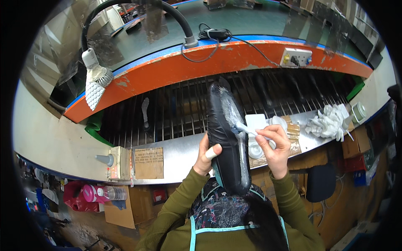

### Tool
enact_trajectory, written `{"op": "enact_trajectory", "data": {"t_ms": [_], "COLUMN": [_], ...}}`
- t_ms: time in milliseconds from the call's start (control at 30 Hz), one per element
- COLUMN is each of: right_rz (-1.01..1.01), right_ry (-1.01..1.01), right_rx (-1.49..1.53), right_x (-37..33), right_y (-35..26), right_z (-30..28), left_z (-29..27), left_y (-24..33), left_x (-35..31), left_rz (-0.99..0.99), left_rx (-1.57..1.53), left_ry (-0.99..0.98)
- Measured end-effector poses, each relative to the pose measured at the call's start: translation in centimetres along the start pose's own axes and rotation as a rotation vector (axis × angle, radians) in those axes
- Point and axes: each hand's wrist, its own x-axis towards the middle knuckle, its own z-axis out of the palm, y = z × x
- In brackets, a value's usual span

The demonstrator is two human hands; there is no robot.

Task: The person scrubs a black shoe with a white brush, repeatedly applying a white substance to the upper and sole. The shoe is rotated and repositioned to access different areas while the person continues scrubbing.

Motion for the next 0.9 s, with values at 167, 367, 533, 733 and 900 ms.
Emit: {"op": "enact_trajectory", "data": {"t_ms": [167,367,533,733,900], "right_rz": [0.01,-0.001,-0.052,-0.159,-0.226], "right_ry": [-0.025,-0.018,0.013,0.013,-0.137], "right_rx": [0.062,0.075,0.012,-0.003,-0.015], "right_x": [0.9,3.7,6.0,7.8,8.5], "right_y": [0.6,0.3,0.9,1.7,2.5], "right_z": [2.0,3.6,4.3,4.5,3.2], "left_z": [0.8,0.1,-0.4,-1.1,-1.6], "left_y": [1.2,1.7,2.1,2.5,2.8], "left_x": [-0.3,-0.7,-0.8,-0.6,-0.4], "left_rz": [0.03,0.112,0.108,0.075,0.068], "left_rx": [0.072,0.167,0.183,0.243,0.198], "left_ry": [-0.018,-0.041,-0.039,-0.022,-0.066]}}
